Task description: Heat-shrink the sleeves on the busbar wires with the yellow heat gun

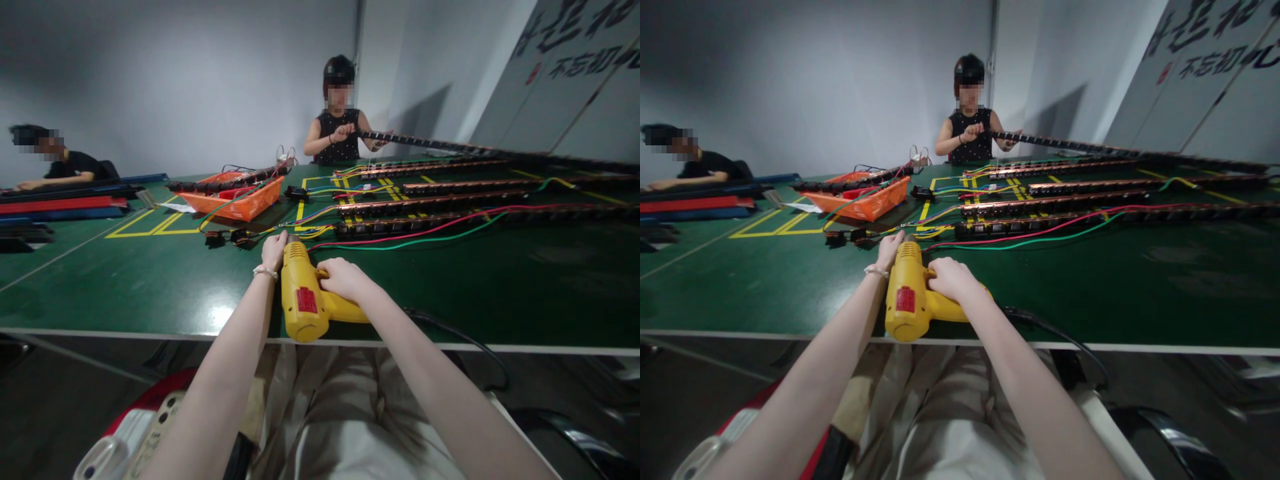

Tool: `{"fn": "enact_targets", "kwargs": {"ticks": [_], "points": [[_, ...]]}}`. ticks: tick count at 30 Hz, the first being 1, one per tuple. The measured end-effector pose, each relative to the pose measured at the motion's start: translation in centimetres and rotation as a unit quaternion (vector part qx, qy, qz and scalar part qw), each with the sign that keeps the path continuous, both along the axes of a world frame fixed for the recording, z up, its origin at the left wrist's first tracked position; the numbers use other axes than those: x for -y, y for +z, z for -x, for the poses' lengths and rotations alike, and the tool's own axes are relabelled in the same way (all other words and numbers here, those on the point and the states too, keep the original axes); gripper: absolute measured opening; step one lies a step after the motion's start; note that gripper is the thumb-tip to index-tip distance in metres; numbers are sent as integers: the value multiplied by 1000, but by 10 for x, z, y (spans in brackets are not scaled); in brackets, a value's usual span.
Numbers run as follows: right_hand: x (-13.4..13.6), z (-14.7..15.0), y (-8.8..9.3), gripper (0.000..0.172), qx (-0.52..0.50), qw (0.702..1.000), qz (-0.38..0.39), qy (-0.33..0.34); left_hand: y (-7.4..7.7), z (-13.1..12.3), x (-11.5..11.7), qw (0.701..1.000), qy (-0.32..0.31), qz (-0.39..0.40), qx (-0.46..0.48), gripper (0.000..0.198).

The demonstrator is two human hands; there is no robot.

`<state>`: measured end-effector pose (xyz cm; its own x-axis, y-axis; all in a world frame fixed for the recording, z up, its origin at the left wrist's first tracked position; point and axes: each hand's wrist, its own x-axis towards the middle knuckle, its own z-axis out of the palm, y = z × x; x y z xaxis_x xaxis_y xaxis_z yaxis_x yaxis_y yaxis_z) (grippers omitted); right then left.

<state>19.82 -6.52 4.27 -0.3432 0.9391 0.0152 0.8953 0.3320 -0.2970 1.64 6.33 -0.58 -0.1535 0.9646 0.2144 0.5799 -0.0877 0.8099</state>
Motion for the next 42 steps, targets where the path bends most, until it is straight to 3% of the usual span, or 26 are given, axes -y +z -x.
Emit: {"fn": "enact_targets", "kwargs": {"ticks": [7,17,25,33,42], "points": [[-1,-3,0,13,-15,1000,1,6,-5,3,-2,998,-47,-23,48,44],[-1,-28,-3,13,-27,999,24,0,-12,0,-6,998,-19,-39,34,43],[-3,-57,-3,8,-40,998,28,-34,-6,-5,2,998,-18,-62,19,46],[-21,-87,-14,13,-57,997,2,-53,-6,-7,3,998,-20,-64,20,46],[-29,-92,-15,18,-60,995,4,-79,-3,-8,5,997,-26,-67,20,46]]}}
